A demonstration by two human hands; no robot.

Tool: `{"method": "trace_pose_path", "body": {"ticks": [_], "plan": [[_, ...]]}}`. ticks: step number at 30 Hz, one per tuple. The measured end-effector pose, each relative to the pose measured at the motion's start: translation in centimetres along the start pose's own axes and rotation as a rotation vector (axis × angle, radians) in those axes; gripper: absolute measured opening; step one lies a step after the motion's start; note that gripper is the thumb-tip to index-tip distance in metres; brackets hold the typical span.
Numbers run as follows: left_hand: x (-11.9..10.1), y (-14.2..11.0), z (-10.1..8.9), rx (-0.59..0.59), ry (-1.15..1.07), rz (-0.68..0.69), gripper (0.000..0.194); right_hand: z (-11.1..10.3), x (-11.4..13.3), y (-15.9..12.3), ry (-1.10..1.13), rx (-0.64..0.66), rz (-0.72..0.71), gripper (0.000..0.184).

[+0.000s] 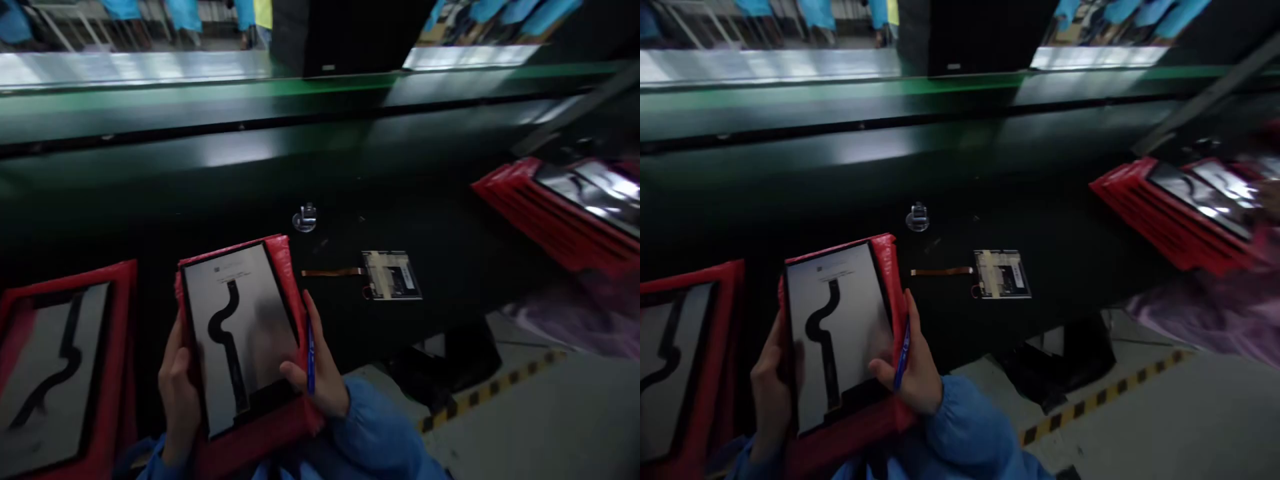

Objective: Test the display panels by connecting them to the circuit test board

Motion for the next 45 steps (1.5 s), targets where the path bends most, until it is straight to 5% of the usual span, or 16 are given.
{"method": "trace_pose_path", "body": {"ticks": [3, 6, 11, 17, 24, 29, 31, 34, 36, 39, 41, 45], "plan": [[-0.8, 0.0, -0.6, -0.148, -0.188, -0.073, 0.054, 0.5, 0.0, -1.0, -0.104, -0.016, 0.052, 0.105], [-0.9, -0.7, -1.0, -0.137, -0.162, -0.151, 0.06, 1.1, -0.3, -2.3, -0.103, -0.056, 0.122, 0.102], [-0.2, -1.8, -2.1, -0.103, -0.058, -0.248, 0.069, 1.8, -1.3, -3.7, -0.18, -0.303, 0.065, 0.082], [-1.4, 1.5, -3.0, -0.121, -0.06, -0.179, 0.064, 2.6, -1.1, 0.1, -0.277, -0.301, -0.086, 0.068], [-2.8, 4.2, -2.6, -0.243, -0.048, -0.046, 0.052, 2.7, -0.5, 4.2, -0.23, -0.252, -0.067, 0.069], [-7.7, -1.3, -7.3, -0.366, 0.273, 0.155, 0.038, -2.4, 3.1, 3.4, -0.255, -0.462, -0.292, 0.042], [-10.4, -3.0, -9.7, -0.258, 0.369, 0.213, 0.032, -4.2, 5.5, 2.6, -0.293, -0.583, -0.365, 0.021], [-13.8, -1.7, -11.4, -0.068, 0.477, 0.241, 0.03, -3.9, 9.3, 2.3, -0.264, -0.544, -0.429, 0.028], [-15.1, 1.4, -10.2, 0.092, 0.536, 0.352, 0.03, -1.7, 11.0, 3.0, -0.25, -0.374, -0.413, 0.023], [-14.6, 7.4, -5.8, 0.286, 0.623, 0.494, 0.035, 2.9, 10.6, 5.0, -0.212, 0.006, -0.253, 0.013], [-13.1, 10.6, -3.0, 0.261, 0.663, 0.537, 0.037, 5.5, 8.8, 6.5, -0.171, 0.165, -0.125, 0.013], [-10.2, 12.7, 0.2, 0.201, 0.686, 0.614, 0.041, 7.7, 5.2, 8.6, -0.191, 0.218, -0.033, 0.038]]}}
Point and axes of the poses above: each hand's wrist, its own y-axis towards the middle knuckle, its own z-axis out of the palm, x = y × z, the point moved 4 cm from there along y, towards the middle knuckle
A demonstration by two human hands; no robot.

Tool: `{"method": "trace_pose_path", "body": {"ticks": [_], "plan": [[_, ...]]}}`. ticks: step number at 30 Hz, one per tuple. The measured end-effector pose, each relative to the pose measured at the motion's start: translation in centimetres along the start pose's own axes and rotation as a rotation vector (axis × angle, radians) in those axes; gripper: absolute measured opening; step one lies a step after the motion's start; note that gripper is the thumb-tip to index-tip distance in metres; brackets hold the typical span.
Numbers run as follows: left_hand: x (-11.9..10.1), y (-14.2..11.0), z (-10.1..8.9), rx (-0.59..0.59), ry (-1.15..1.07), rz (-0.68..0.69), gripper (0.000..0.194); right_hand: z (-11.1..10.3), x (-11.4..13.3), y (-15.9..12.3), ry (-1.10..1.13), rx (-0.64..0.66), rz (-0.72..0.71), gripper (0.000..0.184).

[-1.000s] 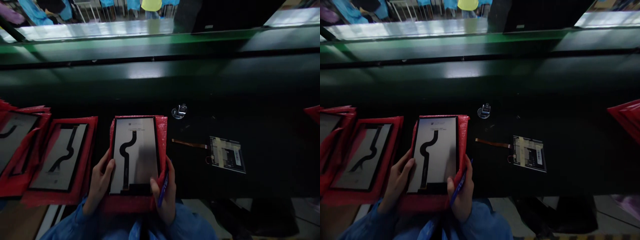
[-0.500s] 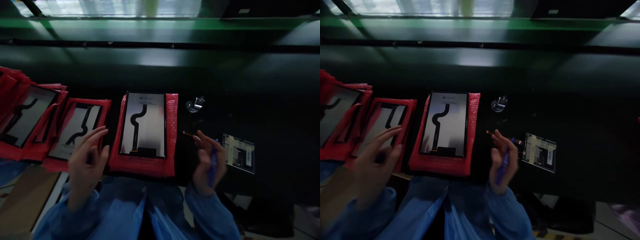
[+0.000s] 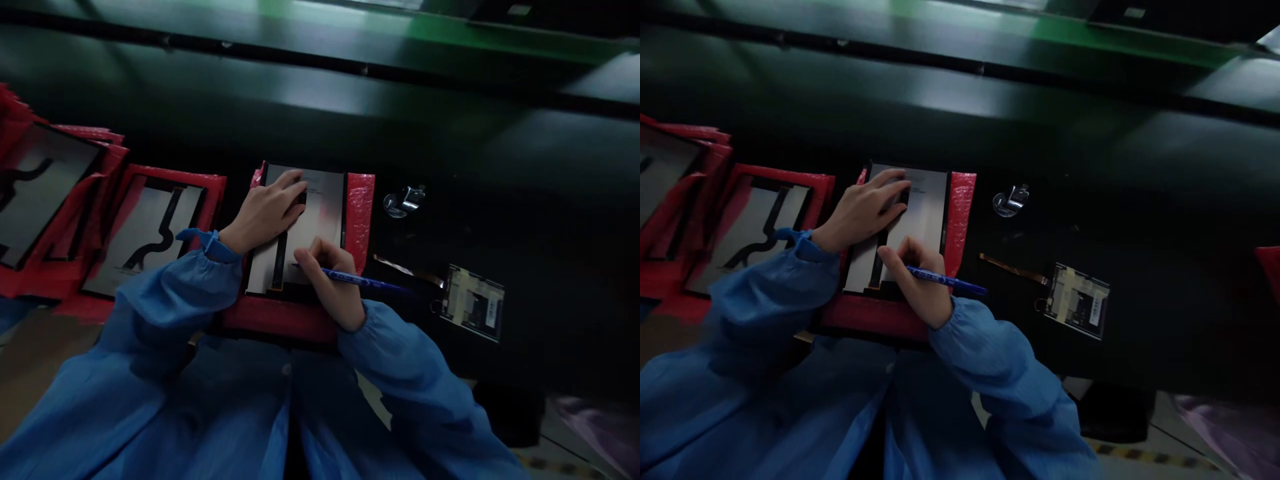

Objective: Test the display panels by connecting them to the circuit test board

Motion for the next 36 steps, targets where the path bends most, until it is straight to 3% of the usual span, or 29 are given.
{"method": "trace_pose_path", "body": {"ticks": [4, 13, 20, 23, 25, 28, 31, 32, 34, 36], "plan": [[0.0, -1.1, 0.7, -0.043, -0.042, 0.033, 0.035, 0.5, -1.0, 0.1, -0.093, 0.103, 0.01, 0.035], [-0.6, -1.3, 0.8, 0.023, 0.003, 0.016, 0.039, 0.9, -0.4, -0.7, -0.423, 0.127, -0.017, 0.032], [-0.5, -1.2, 0.8, 0.018, -0.042, 0.002, 0.04, 0.9, -0.6, -0.8, -0.464, 0.111, -0.026, 0.032], [-0.5, -1.3, 0.7, 0.018, -0.039, 0.017, 0.039, 0.1, -0.3, -1.1, -0.366, 0.035, -0.026, 0.035], [-0.4, -1.3, 0.7, 0.014, -0.049, 0.029, 0.038, -1.5, 0.5, -1.4, -0.266, -0.093, -0.104, 0.036], [-0.2, -1.4, 0.6, -0.019, -0.102, 0.041, 0.034, -6.1, 1.8, -2.3, -0.235, -0.39, -0.302, 0.024], [-0.1, -1.5, 0.3, -0.043, -0.159, 0.05, 0.031, -12.2, 1.5, -3.4, -0.46, -0.601, -0.288, 0.019], [-0.1, -1.4, 0.2, -0.05, -0.171, 0.049, 0.03, -14.1, 1.0, -3.6, -0.614, -0.585, -0.216, 0.022], [-0.1, -1.4, 0.0, -0.067, -0.205, 0.042, 0.029, -17.1, -0.6, -3.8, -0.917, -0.422, -0.053, 0.026], [-0.1, -1.3, -0.3, -0.076, -0.273, 0.03, 0.028, -19.4, -2.2, -4.0, -1.023, -0.264, 0.061, 0.042]]}}
Point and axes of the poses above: each hand's wrist, its own y-axis towards the middle knuckle, its own z-axis out of the palm, x = y × z, the point moved 4 cm from there along y, towards the middle knuckle
